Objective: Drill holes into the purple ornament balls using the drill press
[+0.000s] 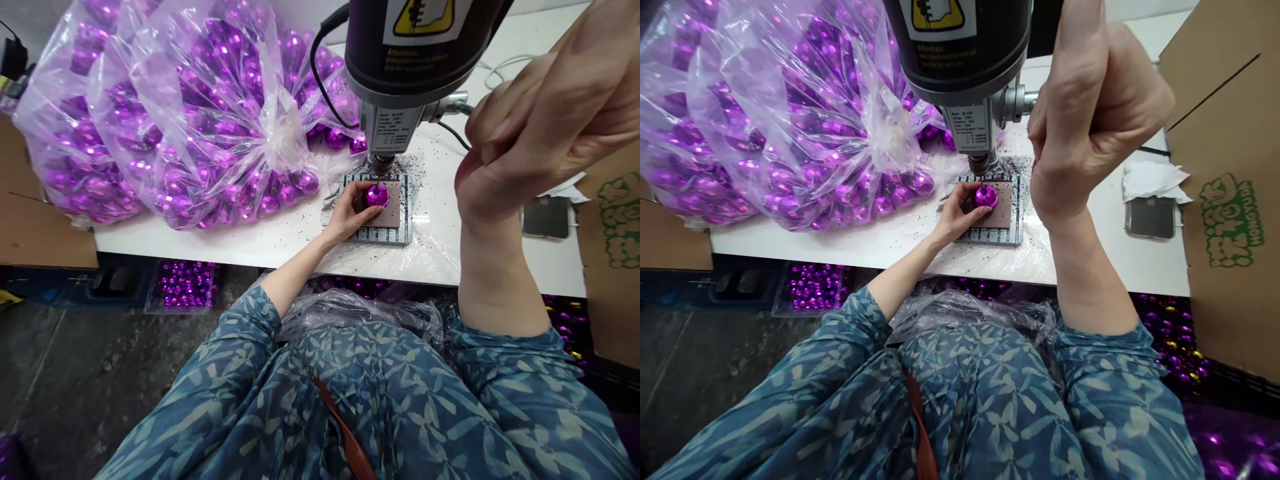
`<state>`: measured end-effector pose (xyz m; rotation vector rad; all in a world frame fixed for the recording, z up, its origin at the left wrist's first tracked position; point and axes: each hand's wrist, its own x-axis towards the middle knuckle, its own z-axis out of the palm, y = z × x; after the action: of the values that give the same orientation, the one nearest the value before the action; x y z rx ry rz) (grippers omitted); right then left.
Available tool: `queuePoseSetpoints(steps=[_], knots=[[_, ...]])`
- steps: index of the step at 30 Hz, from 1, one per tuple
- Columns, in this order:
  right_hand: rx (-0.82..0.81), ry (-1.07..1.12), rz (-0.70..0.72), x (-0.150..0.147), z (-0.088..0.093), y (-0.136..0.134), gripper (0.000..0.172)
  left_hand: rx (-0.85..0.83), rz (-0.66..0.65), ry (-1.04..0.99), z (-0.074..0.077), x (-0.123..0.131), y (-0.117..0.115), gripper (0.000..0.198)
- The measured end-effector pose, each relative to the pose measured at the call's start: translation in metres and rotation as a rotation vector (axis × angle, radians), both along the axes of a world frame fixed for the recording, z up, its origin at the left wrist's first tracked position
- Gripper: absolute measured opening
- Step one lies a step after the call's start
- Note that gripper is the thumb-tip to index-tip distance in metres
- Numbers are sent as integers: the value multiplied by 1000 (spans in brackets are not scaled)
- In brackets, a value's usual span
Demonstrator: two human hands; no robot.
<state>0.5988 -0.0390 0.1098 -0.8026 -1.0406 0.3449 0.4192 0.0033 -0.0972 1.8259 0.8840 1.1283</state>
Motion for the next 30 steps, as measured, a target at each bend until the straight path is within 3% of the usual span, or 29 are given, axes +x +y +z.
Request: queuePoseSetpoints(steps=[2, 12, 16, 24, 27, 30], knots=[[61, -59, 14, 0, -4, 0, 88, 0, 5, -2, 1, 0, 0, 63], [34, -98, -8, -8, -18, 0, 103, -16, -6, -12, 1, 0, -1, 63], [95, -164, -15, -2, -31, 6, 100, -8, -23, -17, -2, 0, 0, 64], [224, -322, -36, 15, -79, 20, 86, -3, -57, -21, -3, 1, 2, 64], [218, -295, -14, 7, -65, 13, 85, -3, -39, -13, -1, 0, -1, 64], [171, -222, -14, 3, -23, 10, 84, 7, -27, -10, -1, 2, 1, 62]])
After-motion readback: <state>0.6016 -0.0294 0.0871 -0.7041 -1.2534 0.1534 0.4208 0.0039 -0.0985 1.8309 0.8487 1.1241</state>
